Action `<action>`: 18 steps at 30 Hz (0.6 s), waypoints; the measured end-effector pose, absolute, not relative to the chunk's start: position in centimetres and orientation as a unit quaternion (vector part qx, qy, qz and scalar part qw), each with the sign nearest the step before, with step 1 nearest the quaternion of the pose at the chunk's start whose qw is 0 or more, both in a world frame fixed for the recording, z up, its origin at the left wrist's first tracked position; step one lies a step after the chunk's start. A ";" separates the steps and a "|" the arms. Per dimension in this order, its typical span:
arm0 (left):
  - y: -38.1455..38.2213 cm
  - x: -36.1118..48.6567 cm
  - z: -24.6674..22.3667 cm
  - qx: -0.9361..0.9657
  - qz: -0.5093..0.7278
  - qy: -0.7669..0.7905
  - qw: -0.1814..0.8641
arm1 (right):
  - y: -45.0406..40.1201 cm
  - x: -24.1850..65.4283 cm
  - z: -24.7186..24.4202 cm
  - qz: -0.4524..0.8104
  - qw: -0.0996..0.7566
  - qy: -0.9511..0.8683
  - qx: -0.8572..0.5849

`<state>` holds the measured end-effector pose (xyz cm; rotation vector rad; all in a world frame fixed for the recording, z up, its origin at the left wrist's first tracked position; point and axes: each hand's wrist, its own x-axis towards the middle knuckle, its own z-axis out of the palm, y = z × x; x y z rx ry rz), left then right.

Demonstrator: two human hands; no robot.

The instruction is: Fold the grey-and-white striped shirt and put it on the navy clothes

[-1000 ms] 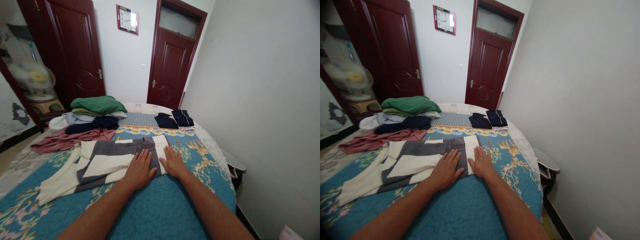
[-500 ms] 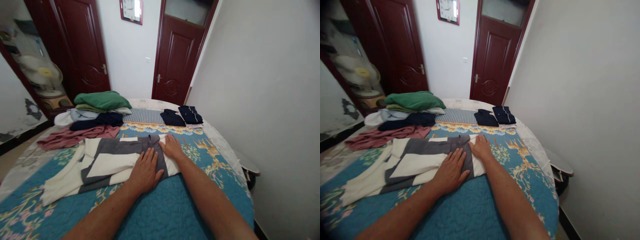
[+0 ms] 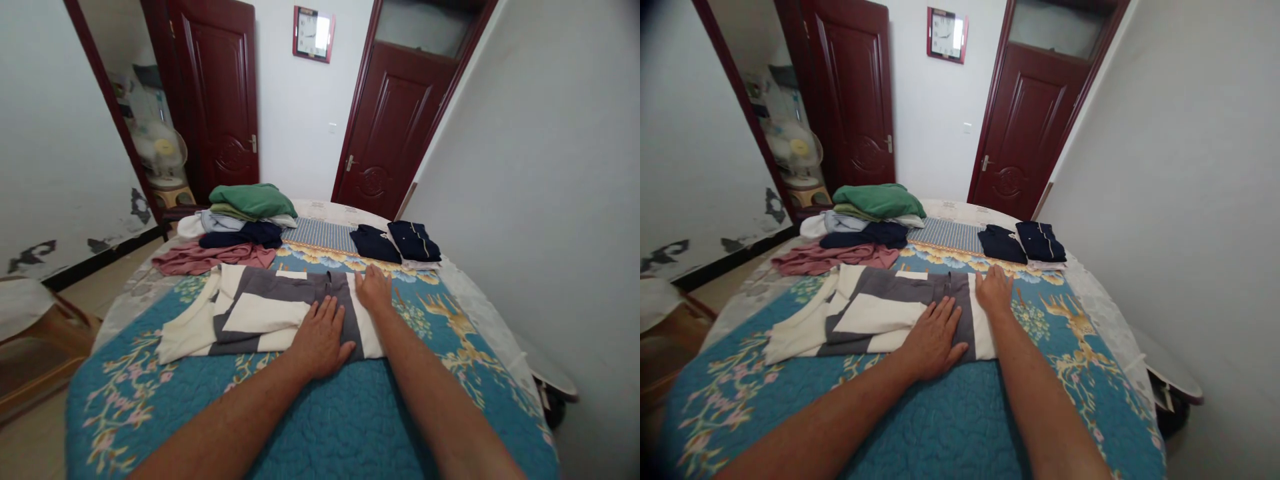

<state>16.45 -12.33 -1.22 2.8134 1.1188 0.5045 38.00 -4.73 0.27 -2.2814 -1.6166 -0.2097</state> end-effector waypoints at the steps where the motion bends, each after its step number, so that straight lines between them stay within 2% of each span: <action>1: -12.3 16.4 -1.2 0.916 0.166 0.364 0.034 | -5.4 37.8 0.2 -0.082 0.168 -0.573 -0.798; 10: -12.9 16.2 0.1 0.919 0.143 0.363 0.054 | -12.9 38.1 -1.3 -0.104 0.135 -0.620 -0.765; 15: -12.8 16.3 -0.3 0.917 0.155 0.363 0.055 | -16.2 39.7 -2.5 -0.138 0.145 -0.590 -0.783; 18: -12.8 16.3 -0.6 0.910 0.178 0.369 0.054 | -16.9 40.8 -2.7 -0.111 0.162 -0.562 -0.804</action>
